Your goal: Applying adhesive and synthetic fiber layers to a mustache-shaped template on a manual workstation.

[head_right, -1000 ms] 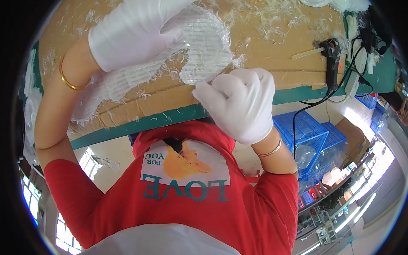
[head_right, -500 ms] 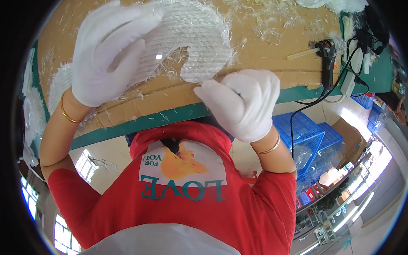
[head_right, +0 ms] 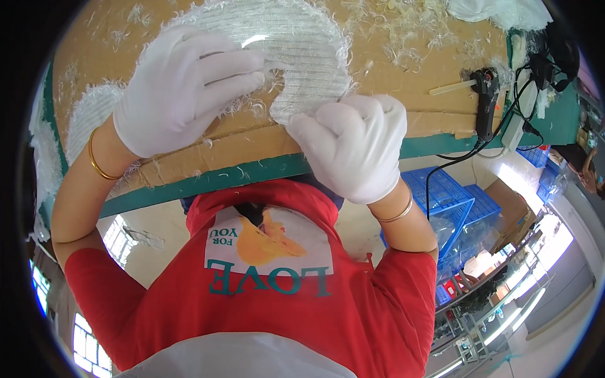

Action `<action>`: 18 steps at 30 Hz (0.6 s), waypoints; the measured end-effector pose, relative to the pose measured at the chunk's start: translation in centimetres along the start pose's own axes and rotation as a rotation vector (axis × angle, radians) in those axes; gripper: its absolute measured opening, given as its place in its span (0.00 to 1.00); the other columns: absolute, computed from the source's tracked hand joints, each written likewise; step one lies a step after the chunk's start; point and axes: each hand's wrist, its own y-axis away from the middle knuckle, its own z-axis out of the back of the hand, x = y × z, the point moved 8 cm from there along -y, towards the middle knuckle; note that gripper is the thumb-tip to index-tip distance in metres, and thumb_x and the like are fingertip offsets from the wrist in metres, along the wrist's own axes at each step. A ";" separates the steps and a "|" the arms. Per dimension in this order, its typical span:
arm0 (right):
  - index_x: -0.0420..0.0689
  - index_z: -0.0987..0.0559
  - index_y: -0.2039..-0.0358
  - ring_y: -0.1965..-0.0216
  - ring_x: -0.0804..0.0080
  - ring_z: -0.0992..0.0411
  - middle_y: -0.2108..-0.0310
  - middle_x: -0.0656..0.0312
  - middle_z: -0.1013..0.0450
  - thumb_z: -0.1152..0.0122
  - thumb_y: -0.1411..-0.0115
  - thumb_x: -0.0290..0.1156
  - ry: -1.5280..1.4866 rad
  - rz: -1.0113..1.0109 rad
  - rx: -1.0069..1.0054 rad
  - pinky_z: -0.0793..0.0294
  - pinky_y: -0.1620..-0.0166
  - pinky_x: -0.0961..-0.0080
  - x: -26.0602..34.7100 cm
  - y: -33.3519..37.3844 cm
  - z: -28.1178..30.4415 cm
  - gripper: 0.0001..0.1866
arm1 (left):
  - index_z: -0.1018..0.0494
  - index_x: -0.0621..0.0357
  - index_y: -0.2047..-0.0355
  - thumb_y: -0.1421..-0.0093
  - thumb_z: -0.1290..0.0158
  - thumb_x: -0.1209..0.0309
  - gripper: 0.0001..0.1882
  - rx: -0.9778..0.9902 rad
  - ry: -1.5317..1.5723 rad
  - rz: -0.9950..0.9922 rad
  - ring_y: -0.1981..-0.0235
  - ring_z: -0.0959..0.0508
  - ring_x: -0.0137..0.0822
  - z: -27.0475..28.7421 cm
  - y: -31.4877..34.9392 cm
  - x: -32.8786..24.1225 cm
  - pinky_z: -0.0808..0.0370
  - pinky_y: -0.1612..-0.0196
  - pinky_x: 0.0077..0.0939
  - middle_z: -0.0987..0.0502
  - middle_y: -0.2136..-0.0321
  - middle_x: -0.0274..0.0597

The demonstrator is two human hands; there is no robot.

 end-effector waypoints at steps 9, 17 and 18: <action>0.46 0.23 0.68 0.70 0.65 0.29 0.72 0.64 0.28 0.27 0.46 0.28 -0.041 -0.479 0.022 0.32 0.67 0.68 -2.7 0.3 -1.4 0.10 | 0.24 0.48 0.46 0.50 0.43 0.70 0.27 0.170 0.013 -0.032 0.53 0.26 0.45 -0.9 0.2 -0.9 0.28 0.50 0.40 0.25 0.50 0.44; 0.37 0.24 0.42 0.58 0.74 0.24 0.53 0.57 0.25 0.41 0.42 0.15 -0.752 -0.962 -0.293 0.24 0.55 0.80 -5.3 4.7 -0.2 0.26 | 0.26 0.41 0.40 0.41 0.42 0.53 0.29 0.285 0.044 0.036 0.54 0.28 0.46 -1.5 -1.0 -1.9 0.34 0.42 0.42 0.29 0.52 0.45; 0.38 0.25 0.41 0.56 0.64 0.26 0.53 0.54 0.26 0.39 0.44 0.19 -0.458 -0.848 -0.239 0.26 0.51 0.70 -5.3 4.3 0.8 0.27 | 0.26 0.43 0.41 0.42 0.41 0.54 0.29 0.327 0.105 0.047 0.55 0.28 0.46 -1.5 -1.2 -1.7 0.33 0.43 0.43 0.28 0.54 0.44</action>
